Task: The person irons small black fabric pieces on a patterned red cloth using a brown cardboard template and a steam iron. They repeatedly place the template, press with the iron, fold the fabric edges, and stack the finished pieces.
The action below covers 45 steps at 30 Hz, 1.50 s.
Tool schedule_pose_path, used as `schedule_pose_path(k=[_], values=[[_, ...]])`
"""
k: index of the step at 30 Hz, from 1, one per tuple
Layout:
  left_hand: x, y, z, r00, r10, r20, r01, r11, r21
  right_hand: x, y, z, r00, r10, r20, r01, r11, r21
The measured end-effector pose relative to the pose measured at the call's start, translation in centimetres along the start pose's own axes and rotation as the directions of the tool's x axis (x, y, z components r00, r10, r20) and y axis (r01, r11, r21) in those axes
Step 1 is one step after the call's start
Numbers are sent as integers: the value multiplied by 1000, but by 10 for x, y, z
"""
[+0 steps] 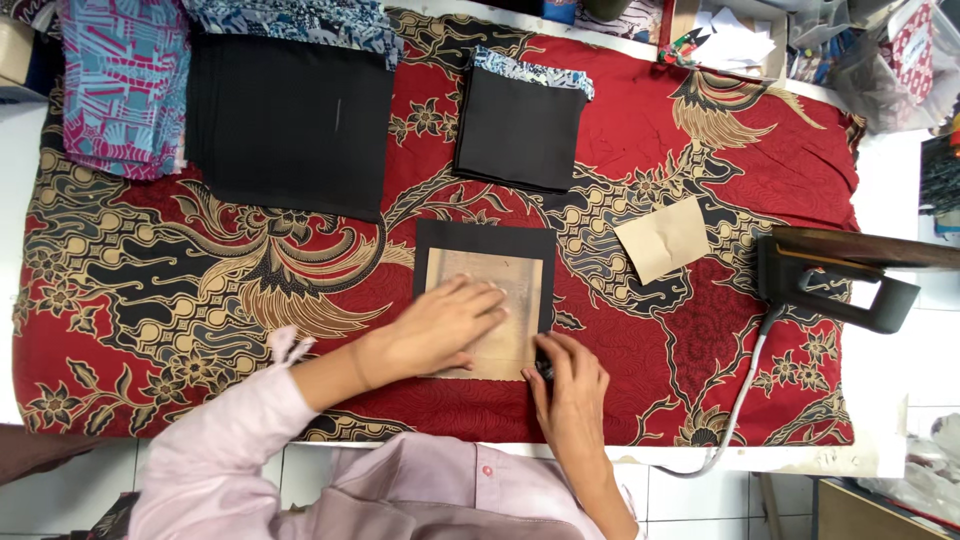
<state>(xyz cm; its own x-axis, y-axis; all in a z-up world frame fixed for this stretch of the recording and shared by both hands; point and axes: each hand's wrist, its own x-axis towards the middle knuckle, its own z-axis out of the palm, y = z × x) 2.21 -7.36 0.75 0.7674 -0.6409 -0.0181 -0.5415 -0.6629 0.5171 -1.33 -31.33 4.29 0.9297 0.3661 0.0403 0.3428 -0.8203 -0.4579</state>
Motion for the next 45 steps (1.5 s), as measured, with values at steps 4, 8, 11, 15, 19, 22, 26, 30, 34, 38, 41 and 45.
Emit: schedule_pose_path(k=[4,8,11,15,19,22,26,30,34,38,41,45], values=[[29,16,8,998,55,37,-54,998,-22,0,-9,0,984,180,-4,-178,977,118],[42,25,10,986,65,151,-69,997,19,2,-5,-1,940,323,111,-332,941,70],[43,27,12,992,68,104,-75,995,59,-2,-2,1,857,471,209,-475,879,-30],[48,28,16,987,151,49,-157,977,143,-11,-7,6,946,322,27,-323,944,67],[45,27,18,980,180,91,-193,966,171,-19,-13,4,983,143,-111,-143,990,13],[38,23,18,972,174,159,-192,976,107,-23,-13,0,994,67,-87,-73,994,-79],[31,20,20,982,181,62,-186,977,103,-26,12,-7,996,-19,-87,19,1000,7],[29,19,24,983,173,66,-177,982,68,-4,106,-35,849,315,-425,-211,938,273],[25,15,26,983,178,55,-180,983,41,42,231,-74,607,614,-505,-97,688,720],[25,15,27,982,183,35,-184,983,7,69,275,-85,677,478,-559,-21,772,635],[23,12,29,983,182,20,-182,983,-1,76,251,-108,757,439,-484,35,712,701],[23,12,28,984,178,-23,-178,984,-18,52,164,-142,851,478,-217,-308,789,532]])
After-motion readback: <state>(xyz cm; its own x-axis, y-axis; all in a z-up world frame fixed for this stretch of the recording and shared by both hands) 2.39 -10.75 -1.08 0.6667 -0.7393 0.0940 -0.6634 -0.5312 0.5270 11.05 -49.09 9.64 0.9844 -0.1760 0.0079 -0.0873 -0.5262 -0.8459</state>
